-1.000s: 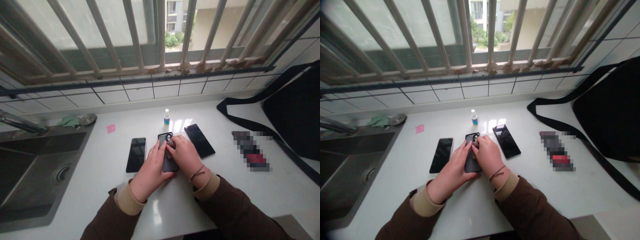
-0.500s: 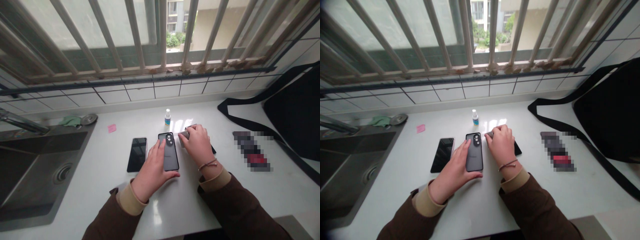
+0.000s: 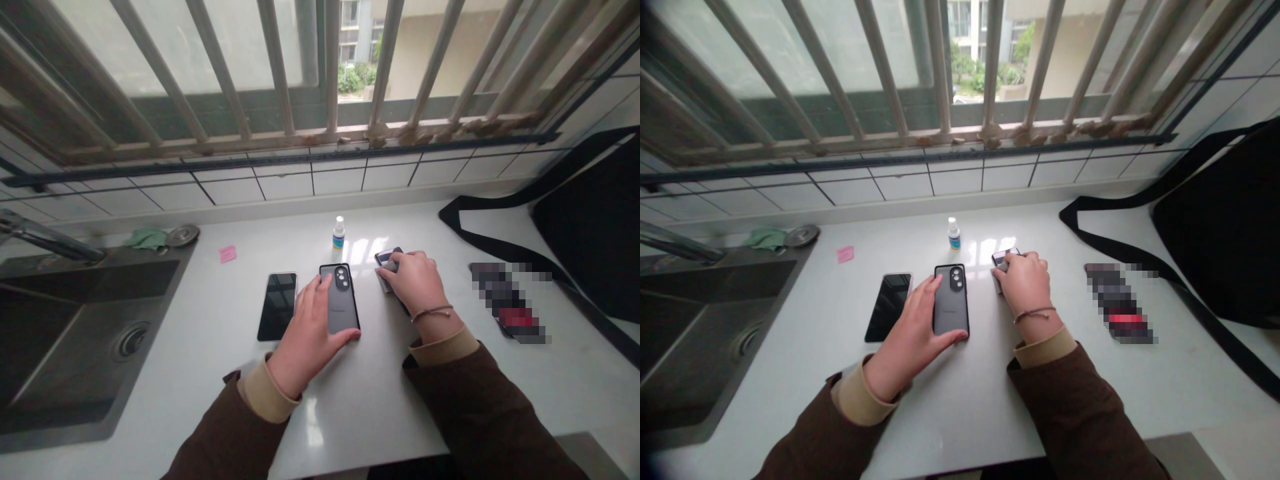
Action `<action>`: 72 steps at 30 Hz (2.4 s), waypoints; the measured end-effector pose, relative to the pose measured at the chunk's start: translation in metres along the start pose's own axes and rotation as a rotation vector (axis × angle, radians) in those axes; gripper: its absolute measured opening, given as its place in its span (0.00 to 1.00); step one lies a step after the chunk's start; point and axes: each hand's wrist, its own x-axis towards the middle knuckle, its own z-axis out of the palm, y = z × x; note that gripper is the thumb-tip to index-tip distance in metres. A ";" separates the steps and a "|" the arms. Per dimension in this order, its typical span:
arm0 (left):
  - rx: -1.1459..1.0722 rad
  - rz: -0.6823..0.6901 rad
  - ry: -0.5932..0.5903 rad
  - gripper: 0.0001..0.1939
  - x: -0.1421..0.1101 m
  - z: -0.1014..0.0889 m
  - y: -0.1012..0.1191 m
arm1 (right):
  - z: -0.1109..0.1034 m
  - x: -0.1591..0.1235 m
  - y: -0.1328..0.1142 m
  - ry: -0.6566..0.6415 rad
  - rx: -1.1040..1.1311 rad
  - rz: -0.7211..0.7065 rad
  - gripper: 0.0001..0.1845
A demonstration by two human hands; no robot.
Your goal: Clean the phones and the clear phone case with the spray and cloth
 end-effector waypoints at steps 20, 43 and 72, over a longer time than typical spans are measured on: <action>-1.176 -0.237 -0.125 0.30 0.005 -0.009 0.019 | -0.017 -0.026 -0.048 -0.102 1.252 -0.003 0.23; -1.844 -0.622 -0.092 0.36 0.011 -0.008 0.033 | -0.017 -0.062 -0.076 0.098 0.929 -0.580 0.11; -1.728 -0.571 -0.050 0.33 0.004 0.004 0.032 | -0.008 -0.060 -0.077 0.258 0.739 -0.481 0.14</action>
